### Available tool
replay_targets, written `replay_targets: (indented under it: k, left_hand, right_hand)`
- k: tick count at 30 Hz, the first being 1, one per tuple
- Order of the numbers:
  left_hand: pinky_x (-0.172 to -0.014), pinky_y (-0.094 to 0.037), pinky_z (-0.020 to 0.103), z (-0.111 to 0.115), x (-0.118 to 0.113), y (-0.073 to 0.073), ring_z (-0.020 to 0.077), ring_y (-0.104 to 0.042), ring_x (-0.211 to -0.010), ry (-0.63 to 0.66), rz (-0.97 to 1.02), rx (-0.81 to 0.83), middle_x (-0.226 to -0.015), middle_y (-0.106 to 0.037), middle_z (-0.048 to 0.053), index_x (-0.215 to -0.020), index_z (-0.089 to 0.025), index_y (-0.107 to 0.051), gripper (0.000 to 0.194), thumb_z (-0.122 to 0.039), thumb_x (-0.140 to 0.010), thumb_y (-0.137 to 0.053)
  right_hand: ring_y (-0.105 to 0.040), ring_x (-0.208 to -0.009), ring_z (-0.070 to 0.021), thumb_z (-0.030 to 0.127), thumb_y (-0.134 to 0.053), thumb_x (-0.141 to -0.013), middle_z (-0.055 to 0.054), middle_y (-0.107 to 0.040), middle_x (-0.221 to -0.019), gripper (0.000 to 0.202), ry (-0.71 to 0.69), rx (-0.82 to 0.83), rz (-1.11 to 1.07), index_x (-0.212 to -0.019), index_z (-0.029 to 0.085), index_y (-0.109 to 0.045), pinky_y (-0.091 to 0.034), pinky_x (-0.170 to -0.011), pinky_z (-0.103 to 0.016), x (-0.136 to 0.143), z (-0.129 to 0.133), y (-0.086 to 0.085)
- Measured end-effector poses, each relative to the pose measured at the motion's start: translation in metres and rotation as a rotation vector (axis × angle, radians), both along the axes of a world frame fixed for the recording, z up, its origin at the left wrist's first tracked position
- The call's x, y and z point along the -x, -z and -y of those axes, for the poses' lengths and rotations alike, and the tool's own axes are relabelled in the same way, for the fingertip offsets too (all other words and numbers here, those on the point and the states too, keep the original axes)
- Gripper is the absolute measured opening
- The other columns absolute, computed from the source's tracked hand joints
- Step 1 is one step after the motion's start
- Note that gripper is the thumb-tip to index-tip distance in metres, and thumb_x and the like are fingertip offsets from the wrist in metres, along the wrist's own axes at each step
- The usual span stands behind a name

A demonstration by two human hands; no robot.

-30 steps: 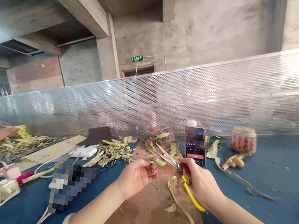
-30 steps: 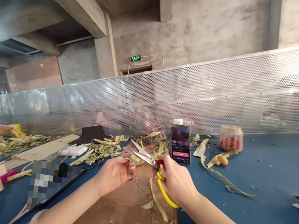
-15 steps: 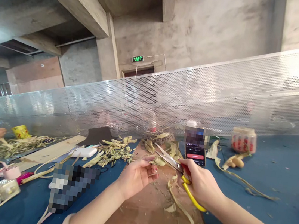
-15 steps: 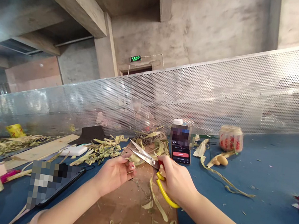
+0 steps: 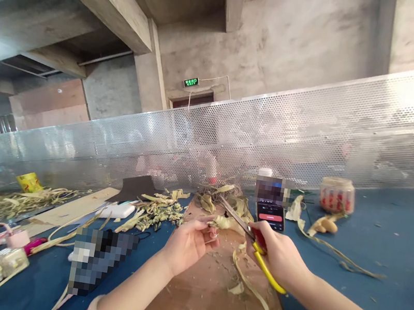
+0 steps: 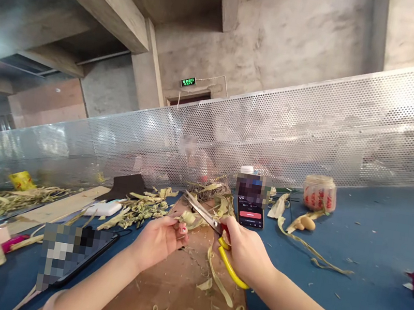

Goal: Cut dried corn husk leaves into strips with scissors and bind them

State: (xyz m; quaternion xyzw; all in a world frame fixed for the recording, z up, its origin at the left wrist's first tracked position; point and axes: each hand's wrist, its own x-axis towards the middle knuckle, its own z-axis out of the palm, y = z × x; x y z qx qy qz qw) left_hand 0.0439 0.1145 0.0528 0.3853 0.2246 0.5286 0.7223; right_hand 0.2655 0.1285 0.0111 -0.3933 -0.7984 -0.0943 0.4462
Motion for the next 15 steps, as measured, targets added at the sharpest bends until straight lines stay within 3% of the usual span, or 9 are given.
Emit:
replay_targets:
  k: [6, 11, 15]
  left_hand:
    - [-0.071, -0.049, 0.031, -0.0005, -0.0007, -0.0013, 0.0136, -0.061, -0.063, -0.040, 0.009, 0.036, -0.067, -0.065, 0.006, -0.069, -0.011, -0.063, 0.011, -0.010, -0.076, -0.055]
    - [-0.071, -0.049, 0.030, 0.0003, -0.0032, -0.0022, 0.0137, -0.064, -0.068, -0.072, -0.051, 0.031, -0.078, -0.069, 0.006, -0.086, -0.012, -0.066, 0.015, -0.006, -0.076, -0.057]
    - [-0.071, -0.049, 0.029, -0.0015, -0.0044, -0.0016, 0.0147, -0.066, -0.075, -0.125, -0.102, 0.007, -0.084, -0.071, 0.004, -0.088, -0.015, -0.068, 0.018, -0.005, -0.073, -0.063]
  right_hand:
    - [-0.061, -0.051, -0.0188, 0.028, -0.047, -0.081, -0.003, -0.066, -0.067, 0.021, 0.093, 0.077, -0.044, -0.101, 0.021, -0.047, -0.041, -0.047, -0.026, 0.0015, -0.0028, -0.0009]
    - [-0.066, -0.066, -0.0228, 0.037, -0.048, -0.082, -0.008, -0.067, -0.081, 0.029, 0.161, 0.088, -0.057, -0.105, 0.019, -0.045, -0.045, -0.053, -0.028, 0.0008, 0.0001, -0.0063]
    - [-0.067, -0.070, -0.0234, 0.034, -0.047, -0.083, -0.008, -0.067, -0.084, 0.028, 0.178, 0.090, -0.060, -0.106, 0.019, -0.045, -0.046, -0.054, -0.029, 0.0005, 0.0002, -0.0058]
